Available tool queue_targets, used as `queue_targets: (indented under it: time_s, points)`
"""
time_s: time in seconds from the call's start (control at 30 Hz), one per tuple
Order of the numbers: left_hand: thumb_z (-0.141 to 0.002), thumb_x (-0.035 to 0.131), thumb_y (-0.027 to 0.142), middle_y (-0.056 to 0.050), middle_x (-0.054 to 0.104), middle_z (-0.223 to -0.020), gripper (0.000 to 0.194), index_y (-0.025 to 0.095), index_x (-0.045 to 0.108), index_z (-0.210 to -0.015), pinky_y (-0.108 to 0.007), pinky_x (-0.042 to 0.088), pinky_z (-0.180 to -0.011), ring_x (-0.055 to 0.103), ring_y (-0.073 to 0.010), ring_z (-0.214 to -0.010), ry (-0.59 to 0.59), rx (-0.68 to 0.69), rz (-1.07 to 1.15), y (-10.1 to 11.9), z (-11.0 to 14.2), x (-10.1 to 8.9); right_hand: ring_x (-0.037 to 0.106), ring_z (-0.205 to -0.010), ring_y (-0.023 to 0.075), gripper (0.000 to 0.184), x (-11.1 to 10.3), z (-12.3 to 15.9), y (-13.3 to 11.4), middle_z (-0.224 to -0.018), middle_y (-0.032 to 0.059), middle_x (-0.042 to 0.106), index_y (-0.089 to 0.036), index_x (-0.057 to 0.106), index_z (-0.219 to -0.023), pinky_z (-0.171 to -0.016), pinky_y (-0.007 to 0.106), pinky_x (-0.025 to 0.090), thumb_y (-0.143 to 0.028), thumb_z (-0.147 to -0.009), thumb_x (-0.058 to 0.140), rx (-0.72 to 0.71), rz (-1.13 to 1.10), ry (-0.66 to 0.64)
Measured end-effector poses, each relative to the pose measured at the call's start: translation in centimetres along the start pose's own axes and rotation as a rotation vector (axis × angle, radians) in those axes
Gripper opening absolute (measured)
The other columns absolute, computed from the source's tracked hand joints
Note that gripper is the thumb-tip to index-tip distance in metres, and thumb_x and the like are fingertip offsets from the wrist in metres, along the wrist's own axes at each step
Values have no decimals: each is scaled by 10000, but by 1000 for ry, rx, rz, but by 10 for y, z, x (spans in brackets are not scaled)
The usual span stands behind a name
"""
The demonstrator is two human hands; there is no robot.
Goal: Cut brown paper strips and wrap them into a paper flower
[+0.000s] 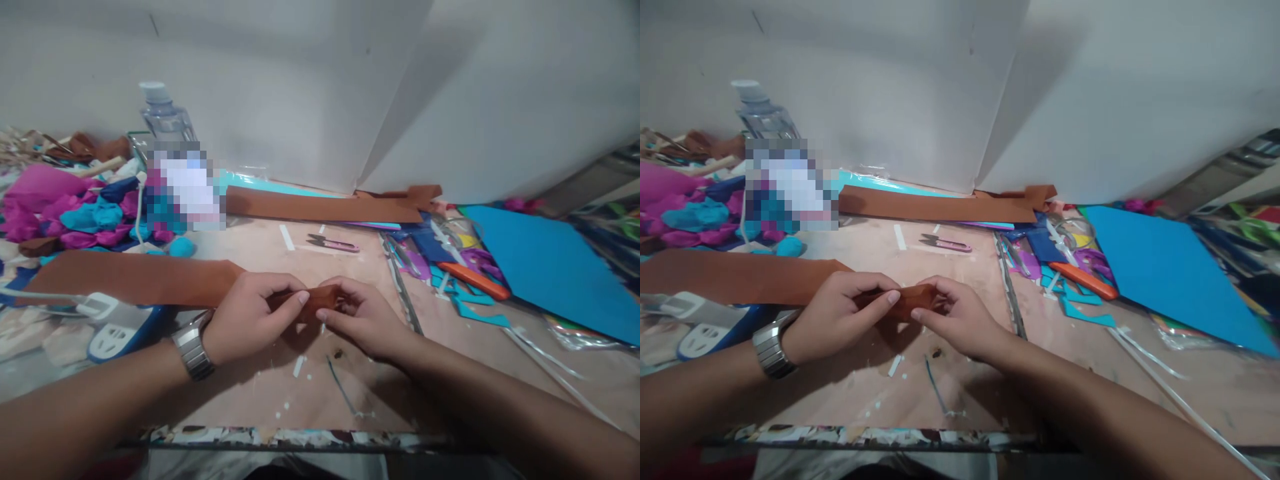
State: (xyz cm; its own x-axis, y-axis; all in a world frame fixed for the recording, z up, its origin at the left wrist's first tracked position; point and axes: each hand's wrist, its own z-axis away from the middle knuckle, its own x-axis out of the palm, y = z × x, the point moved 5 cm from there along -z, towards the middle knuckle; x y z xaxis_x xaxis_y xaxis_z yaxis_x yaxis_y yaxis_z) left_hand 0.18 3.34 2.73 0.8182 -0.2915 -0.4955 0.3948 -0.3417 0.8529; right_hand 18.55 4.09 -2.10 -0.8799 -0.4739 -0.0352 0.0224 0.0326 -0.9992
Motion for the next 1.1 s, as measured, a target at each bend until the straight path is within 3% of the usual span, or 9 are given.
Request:
queue_targets:
  time_s: [0.13,0.23,0.4,0.5,0.73,1.1]
  points:
    - [-1013,583,284,7,751,-806,230,188,762,-904,-241,465,-658,639,-112,-691,8,43,-45,4,2,-1,600,-617,109,159,-6,-3,5,-790,-15,670,-191,690,-930,-552,228,493,-238,-820,794,52,-50,69]
    - [-1011,574,286,4,748,-786,242,189,760,-889,-252,458,-656,636,-121,-683,12,29,-67,4,3,1,559,-553,92,112,-7,-2,5,-786,-20,644,-199,690,-927,-488,216,457,-242,-845,754,49,-64,93]
    - [-998,571,293,7,738,-731,259,182,742,-838,-251,451,-631,626,-124,-646,-13,-22,-32,2,3,5,686,-876,177,243,-10,7,-7,-1041,49,699,-241,682,-1115,-740,295,585,-245,-882,749,-174,101,119]
    - [-990,567,293,8,724,-704,276,181,716,-786,-251,441,-620,613,-128,-636,-51,-59,-44,1,3,6,670,-1020,221,338,-10,13,-16,-1131,68,684,-277,665,-1221,-891,368,571,-260,-898,762,-306,265,98]
    - [-976,567,269,15,694,-690,269,183,728,-778,-256,419,-616,589,-124,-629,-97,-36,-93,5,3,7,685,-927,213,221,0,12,-30,-999,60,730,-251,714,-1132,-859,380,566,-180,-924,722,-404,476,34]
    - [-949,589,244,26,704,-723,203,194,744,-829,-263,429,-639,595,-126,-652,-107,-42,-67,6,3,8,700,-925,215,229,1,13,-31,-999,56,744,-255,717,-1135,-848,393,571,-149,-934,692,-453,475,29]
